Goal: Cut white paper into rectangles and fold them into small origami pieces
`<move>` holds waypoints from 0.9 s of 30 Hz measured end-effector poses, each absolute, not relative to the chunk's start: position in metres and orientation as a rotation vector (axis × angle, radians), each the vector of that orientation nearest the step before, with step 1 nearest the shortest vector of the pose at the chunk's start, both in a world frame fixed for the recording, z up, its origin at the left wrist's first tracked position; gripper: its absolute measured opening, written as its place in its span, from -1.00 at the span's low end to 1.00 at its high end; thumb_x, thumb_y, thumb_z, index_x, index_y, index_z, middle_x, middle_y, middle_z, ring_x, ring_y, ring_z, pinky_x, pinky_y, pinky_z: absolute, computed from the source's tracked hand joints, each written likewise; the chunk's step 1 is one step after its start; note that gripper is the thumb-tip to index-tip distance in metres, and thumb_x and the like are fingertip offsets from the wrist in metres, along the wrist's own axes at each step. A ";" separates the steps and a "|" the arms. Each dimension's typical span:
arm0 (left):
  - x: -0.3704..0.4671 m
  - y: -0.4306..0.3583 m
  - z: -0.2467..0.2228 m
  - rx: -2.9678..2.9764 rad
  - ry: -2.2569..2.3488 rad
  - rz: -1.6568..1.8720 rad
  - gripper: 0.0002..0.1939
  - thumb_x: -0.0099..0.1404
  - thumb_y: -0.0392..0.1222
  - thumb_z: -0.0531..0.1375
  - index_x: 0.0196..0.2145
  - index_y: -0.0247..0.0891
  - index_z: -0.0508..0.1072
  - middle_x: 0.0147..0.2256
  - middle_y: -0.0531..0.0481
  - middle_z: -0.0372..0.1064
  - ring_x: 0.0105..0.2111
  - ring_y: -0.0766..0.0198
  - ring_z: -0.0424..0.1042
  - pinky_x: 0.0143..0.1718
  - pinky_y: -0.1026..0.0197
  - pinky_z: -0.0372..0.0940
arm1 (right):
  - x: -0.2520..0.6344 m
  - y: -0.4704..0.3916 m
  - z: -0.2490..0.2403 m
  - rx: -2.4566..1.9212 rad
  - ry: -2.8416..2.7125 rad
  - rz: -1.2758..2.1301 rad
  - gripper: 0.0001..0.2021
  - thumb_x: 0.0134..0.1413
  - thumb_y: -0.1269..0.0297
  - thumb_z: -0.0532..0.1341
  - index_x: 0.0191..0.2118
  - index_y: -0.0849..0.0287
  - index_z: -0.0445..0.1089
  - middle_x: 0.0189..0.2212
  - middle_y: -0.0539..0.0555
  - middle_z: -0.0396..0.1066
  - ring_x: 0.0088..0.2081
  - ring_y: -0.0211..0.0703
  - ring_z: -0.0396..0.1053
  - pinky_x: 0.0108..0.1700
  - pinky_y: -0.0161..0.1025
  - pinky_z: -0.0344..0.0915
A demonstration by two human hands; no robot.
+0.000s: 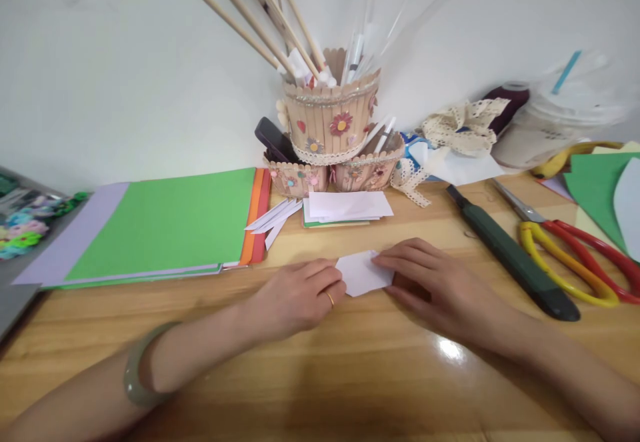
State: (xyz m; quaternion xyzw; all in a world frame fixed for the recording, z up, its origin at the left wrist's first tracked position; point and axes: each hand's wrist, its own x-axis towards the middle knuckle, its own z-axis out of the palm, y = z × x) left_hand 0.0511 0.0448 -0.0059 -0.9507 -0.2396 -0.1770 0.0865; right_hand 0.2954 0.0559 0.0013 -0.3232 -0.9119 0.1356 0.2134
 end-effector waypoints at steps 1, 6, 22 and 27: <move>0.051 0.044 -0.005 -2.830 -0.707 -0.515 -0.75 0.36 -0.37 -0.03 -0.33 -0.36 0.43 -0.36 -0.06 0.43 -0.27 0.22 0.40 -0.27 0.22 0.39 | 0.295 0.055 0.000 -0.904 -2.529 0.376 -0.70 0.14 0.43 0.07 0.01 0.20 0.24 -0.22 0.18 0.40 -0.18 -0.09 0.34 -0.20 -0.09 0.37; 0.052 0.041 -0.006 -2.748 -0.710 -0.555 -0.75 0.34 -0.41 -0.03 -0.38 -0.34 0.42 -0.41 -0.04 0.42 -0.34 0.23 0.42 -0.36 0.24 0.38 | 0.297 0.050 -0.005 -0.962 -2.505 0.375 -0.74 0.15 0.39 0.10 -0.02 0.21 0.19 -0.16 0.19 0.37 -0.17 -0.14 0.36 -0.21 -0.16 0.37; 0.056 0.041 -0.002 -3.127 -1.322 -0.724 -0.90 0.29 -0.27 0.11 -0.36 -0.28 0.41 -0.33 -0.04 0.37 -0.31 0.24 0.32 -0.28 0.19 0.30 | 0.293 0.049 -0.004 -1.069 -2.364 0.669 -0.86 0.17 0.39 0.09 -0.36 0.17 0.38 -0.36 0.09 0.36 -0.31 -0.18 0.33 -0.28 -0.21 0.30; 0.058 0.039 -0.004 -3.149 -1.588 -0.989 -0.92 0.26 -0.32 0.14 -0.40 -0.28 0.42 -0.34 -0.02 0.35 -0.32 0.25 0.31 -0.27 0.19 0.29 | 0.293 0.051 -0.003 -1.120 -2.328 0.738 -0.85 0.17 0.35 0.09 -0.35 0.15 0.39 -0.35 0.09 0.35 -0.30 -0.16 0.33 -0.28 -0.19 0.29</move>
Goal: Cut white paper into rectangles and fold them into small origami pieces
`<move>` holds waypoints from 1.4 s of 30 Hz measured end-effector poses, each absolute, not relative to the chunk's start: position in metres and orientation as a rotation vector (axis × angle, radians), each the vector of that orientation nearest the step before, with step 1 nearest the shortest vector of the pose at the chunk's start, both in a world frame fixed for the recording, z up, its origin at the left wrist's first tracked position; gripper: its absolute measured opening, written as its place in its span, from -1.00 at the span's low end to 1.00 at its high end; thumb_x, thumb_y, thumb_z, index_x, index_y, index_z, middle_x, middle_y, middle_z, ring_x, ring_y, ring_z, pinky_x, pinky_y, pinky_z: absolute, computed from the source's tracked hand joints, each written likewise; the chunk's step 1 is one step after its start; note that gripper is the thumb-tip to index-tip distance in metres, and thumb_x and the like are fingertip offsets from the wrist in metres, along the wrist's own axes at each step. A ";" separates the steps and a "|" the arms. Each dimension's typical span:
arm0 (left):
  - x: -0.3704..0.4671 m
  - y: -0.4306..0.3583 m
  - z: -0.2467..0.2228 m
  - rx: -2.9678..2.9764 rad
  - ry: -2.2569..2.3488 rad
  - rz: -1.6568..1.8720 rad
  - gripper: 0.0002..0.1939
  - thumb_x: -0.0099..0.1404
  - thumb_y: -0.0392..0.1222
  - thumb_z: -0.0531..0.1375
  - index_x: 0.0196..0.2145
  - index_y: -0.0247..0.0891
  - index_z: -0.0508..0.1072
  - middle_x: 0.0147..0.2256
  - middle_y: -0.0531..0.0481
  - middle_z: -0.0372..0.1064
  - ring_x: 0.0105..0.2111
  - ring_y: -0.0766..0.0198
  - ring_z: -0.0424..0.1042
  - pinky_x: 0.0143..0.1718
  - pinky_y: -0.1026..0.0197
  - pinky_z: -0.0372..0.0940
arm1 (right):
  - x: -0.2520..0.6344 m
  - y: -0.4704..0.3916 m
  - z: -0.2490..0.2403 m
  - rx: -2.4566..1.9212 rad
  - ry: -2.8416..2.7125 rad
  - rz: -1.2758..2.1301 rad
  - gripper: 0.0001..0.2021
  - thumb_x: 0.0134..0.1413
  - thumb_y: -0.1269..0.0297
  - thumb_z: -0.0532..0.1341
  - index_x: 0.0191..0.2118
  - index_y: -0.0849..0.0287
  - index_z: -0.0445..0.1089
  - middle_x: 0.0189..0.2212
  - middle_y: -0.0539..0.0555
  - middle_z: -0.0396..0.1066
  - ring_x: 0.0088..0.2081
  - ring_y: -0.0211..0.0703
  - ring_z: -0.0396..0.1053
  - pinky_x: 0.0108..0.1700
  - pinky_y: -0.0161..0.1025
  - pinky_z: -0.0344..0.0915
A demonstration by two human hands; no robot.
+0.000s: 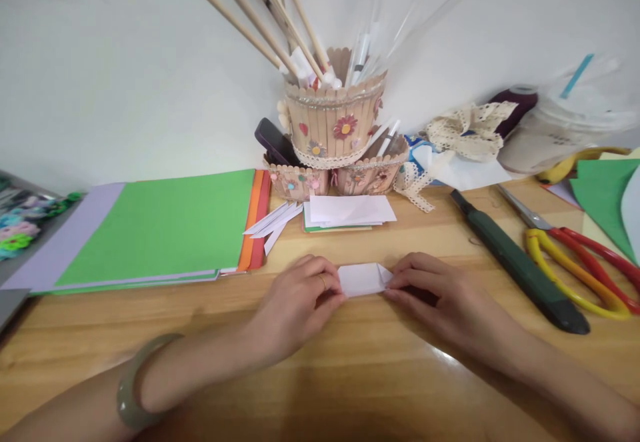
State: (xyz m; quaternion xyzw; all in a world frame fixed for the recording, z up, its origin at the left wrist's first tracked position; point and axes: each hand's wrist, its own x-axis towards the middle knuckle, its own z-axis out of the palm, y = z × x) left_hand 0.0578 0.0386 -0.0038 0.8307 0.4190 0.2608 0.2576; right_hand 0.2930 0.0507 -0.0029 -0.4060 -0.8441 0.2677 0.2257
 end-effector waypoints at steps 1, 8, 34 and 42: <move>0.058 0.038 -0.004 2.234 1.152 0.711 -0.91 0.25 -0.33 0.14 -0.40 -0.28 0.42 -0.33 -0.02 0.34 -0.31 0.25 0.30 -0.27 0.18 0.29 | 0.293 0.051 -0.002 -1.126 -2.328 0.738 -0.86 0.17 0.35 0.09 -0.35 0.15 0.39 -0.35 0.09 0.35 -0.30 -0.16 0.33 -0.28 -0.19 0.28; 0.061 0.038 -0.003 2.147 1.261 0.662 -0.95 0.20 -0.34 0.18 -0.43 -0.29 0.41 -0.29 -0.04 0.22 -0.24 0.19 0.25 -0.24 0.11 0.26 | 0.289 0.050 0.003 -1.236 -2.325 0.799 -0.87 0.17 0.33 0.08 -0.38 0.15 0.31 -0.39 0.05 0.32 -0.37 -0.19 0.30 -0.34 -0.23 0.24; 0.071 0.035 0.001 2.080 1.387 0.498 -0.90 0.23 -0.38 0.12 -0.44 -0.29 0.34 -0.26 -0.04 0.16 -0.19 0.14 0.15 -0.16 0.02 0.16 | 0.283 0.049 -0.002 -1.311 -2.428 0.543 -0.87 0.16 0.35 0.03 -0.40 0.16 0.25 -0.38 0.08 0.24 -0.44 -0.17 0.27 -0.44 -0.20 0.26; 0.073 0.033 0.002 2.110 1.424 0.497 -0.92 0.19 -0.38 0.12 -0.45 -0.29 0.31 -0.24 -0.06 0.15 -0.17 0.10 0.14 -0.14 -0.02 0.15 | 0.282 0.049 -0.004 -1.320 -2.407 0.586 -0.88 0.15 0.37 0.03 -0.40 0.16 0.24 -0.36 0.08 0.23 -0.40 -0.15 0.27 -0.40 -0.16 0.27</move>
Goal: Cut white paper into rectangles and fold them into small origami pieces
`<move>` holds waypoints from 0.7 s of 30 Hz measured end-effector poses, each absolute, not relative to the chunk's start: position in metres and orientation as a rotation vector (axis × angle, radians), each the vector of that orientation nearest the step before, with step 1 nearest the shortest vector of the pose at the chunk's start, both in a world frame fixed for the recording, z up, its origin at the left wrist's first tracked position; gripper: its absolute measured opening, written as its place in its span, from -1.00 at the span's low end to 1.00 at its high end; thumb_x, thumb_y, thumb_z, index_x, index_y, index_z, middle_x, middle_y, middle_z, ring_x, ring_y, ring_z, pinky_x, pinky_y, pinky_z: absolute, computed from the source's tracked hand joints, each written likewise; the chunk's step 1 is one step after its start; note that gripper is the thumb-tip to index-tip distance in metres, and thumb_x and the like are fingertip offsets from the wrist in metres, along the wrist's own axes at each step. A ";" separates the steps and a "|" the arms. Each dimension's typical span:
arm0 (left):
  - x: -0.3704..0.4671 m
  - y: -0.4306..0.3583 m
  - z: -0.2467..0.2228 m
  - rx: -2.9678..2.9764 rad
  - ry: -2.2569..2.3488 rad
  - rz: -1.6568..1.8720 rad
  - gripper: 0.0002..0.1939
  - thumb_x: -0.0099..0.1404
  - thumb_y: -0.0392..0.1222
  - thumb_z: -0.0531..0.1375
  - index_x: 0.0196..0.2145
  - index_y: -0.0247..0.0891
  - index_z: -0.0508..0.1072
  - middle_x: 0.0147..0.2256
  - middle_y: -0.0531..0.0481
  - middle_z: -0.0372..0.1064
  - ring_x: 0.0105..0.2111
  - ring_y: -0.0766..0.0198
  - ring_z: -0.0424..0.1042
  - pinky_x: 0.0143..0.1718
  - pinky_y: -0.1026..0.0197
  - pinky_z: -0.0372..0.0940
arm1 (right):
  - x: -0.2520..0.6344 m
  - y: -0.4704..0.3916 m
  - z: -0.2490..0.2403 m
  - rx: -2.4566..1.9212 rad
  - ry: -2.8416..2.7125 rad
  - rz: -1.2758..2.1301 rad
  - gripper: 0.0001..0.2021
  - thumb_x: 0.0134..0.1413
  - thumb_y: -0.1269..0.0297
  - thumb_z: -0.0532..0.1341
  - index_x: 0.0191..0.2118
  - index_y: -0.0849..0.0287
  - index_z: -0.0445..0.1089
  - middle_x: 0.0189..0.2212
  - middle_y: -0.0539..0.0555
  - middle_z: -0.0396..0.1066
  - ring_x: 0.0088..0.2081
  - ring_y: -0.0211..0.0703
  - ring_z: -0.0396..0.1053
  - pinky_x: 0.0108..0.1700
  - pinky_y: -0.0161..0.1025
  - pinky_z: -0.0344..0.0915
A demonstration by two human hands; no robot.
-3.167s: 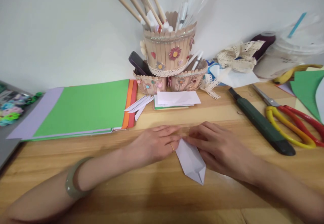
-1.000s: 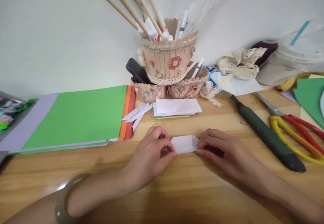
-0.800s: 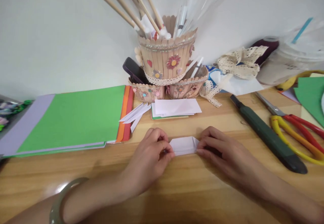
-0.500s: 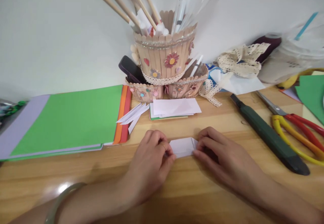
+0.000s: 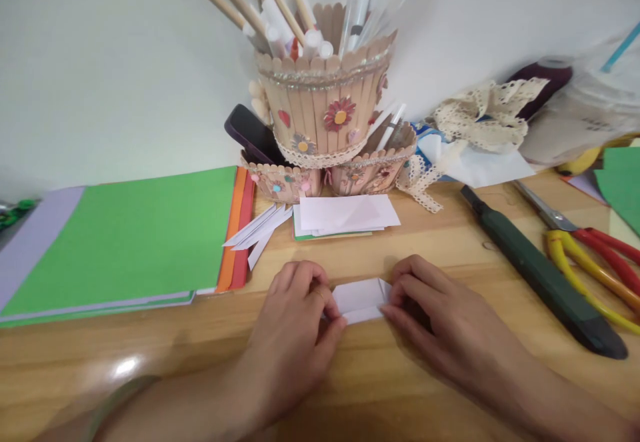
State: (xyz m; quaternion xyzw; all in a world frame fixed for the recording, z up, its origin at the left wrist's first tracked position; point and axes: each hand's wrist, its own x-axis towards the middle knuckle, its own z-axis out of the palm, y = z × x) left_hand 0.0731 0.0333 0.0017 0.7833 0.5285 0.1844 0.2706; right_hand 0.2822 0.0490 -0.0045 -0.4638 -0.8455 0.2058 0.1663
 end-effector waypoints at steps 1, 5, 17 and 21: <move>0.073 0.033 0.002 2.112 1.428 0.487 -0.91 0.19 -0.38 0.11 -0.45 -0.29 0.30 -0.24 -0.07 0.15 -0.16 0.10 0.14 -0.14 -0.02 0.14 | 0.282 0.049 -0.005 -1.326 -2.405 0.587 -0.89 0.14 0.37 0.03 -0.40 0.16 0.23 -0.36 0.08 0.22 -0.40 -0.15 0.26 -0.40 -0.16 0.27; 0.074 0.034 0.004 2.111 1.424 0.439 -0.91 0.20 -0.38 0.08 -0.45 -0.28 0.28 -0.23 -0.07 0.14 -0.17 0.10 0.13 -0.14 -0.03 0.14 | 0.280 0.050 -0.005 -1.333 -2.404 0.606 -0.88 0.15 0.37 0.02 -0.39 0.16 0.22 -0.35 0.08 0.21 -0.39 -0.16 0.25 -0.39 -0.16 0.27; 0.078 0.036 0.006 2.229 1.463 0.328 -0.90 0.20 -0.37 0.02 -0.45 -0.30 0.26 -0.28 -0.11 0.14 -0.21 0.07 0.11 -0.18 -0.09 0.15 | 0.280 0.051 -0.004 -1.361 -2.426 0.529 -0.92 0.11 0.37 0.05 -0.41 0.14 0.20 -0.40 0.05 0.22 -0.46 -0.20 0.25 -0.47 -0.24 0.24; 0.078 0.035 0.006 2.232 1.466 0.301 -0.92 0.20 -0.36 0.02 -0.44 -0.28 0.25 -0.25 -0.12 0.14 -0.21 0.05 0.11 -0.18 -0.12 0.17 | 0.283 0.053 -0.005 -1.328 -2.420 0.581 -0.93 0.11 0.39 0.05 -0.38 0.14 0.18 -0.38 0.05 0.23 -0.48 -0.24 0.24 -0.50 -0.29 0.21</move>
